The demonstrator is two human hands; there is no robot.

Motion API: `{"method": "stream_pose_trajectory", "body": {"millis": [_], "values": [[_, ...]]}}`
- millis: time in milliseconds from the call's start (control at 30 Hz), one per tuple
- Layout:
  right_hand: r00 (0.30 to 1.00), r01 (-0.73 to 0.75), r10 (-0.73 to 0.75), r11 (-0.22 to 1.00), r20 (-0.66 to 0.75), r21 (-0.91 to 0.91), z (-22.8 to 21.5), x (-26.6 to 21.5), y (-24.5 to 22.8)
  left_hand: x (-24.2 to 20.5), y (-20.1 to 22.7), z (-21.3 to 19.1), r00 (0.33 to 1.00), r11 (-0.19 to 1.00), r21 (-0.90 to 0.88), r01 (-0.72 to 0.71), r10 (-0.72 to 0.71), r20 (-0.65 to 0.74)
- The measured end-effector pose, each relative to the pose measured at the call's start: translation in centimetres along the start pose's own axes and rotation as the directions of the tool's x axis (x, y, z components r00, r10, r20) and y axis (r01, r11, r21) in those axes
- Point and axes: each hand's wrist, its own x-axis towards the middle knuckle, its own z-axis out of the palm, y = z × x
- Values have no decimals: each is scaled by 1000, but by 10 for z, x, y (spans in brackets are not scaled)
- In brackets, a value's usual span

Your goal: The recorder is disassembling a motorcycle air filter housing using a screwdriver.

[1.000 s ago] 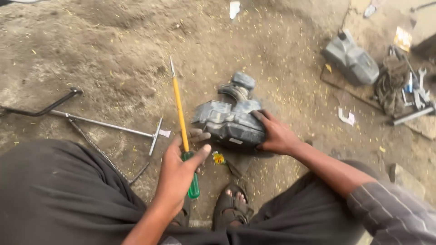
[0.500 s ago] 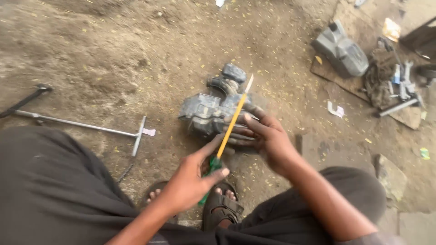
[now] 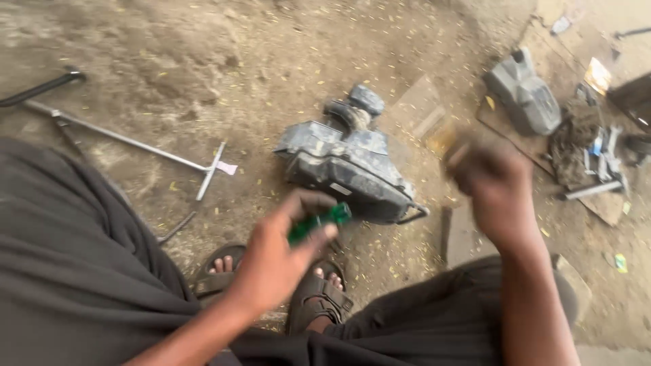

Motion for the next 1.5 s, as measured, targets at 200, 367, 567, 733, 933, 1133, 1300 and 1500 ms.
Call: {"method": "stream_pose_trajectory", "body": {"millis": [200, 367, 567, 733, 933, 1133, 1300, 1500], "values": [[956, 125, 39, 842, 291, -525, 27, -16, -34, -3, 12, -34, 913, 957, 80, -281, 292, -286], [937, 131, 76, 828, 340, -545, 28, -18, -39, -6, 17, -38, 898, 959, 27, -283, 275, -344], [919, 202, -6, 867, 395, -456, 38, -23, -47, -11, 18, -38, 911, 957, 37, -288, 286, -298], [922, 123, 85, 860, 377, -495, 35, -27, -43, -18, 24, -37, 851, 903, 197, -381, 426, -308], [905, 174, 52, 861, 422, -478, 36, -28, -48, -22, 26, -38, 866, 903, 251, -347, 412, -284], [861, 295, -28, 841, 508, -454, 64, -34, -40, -28, 25, -36, 796, 592, 636, -496, 602, 60], [859, 328, -97, 858, 503, -395, 71, -38, -22, -33, 15, -45, 913, 627, 687, -367, 385, 136], [768, 460, -206, 836, 606, -299, 86, -36, -7, -29, -15, -38, 971, 975, 215, 49, -97, 219]]}}
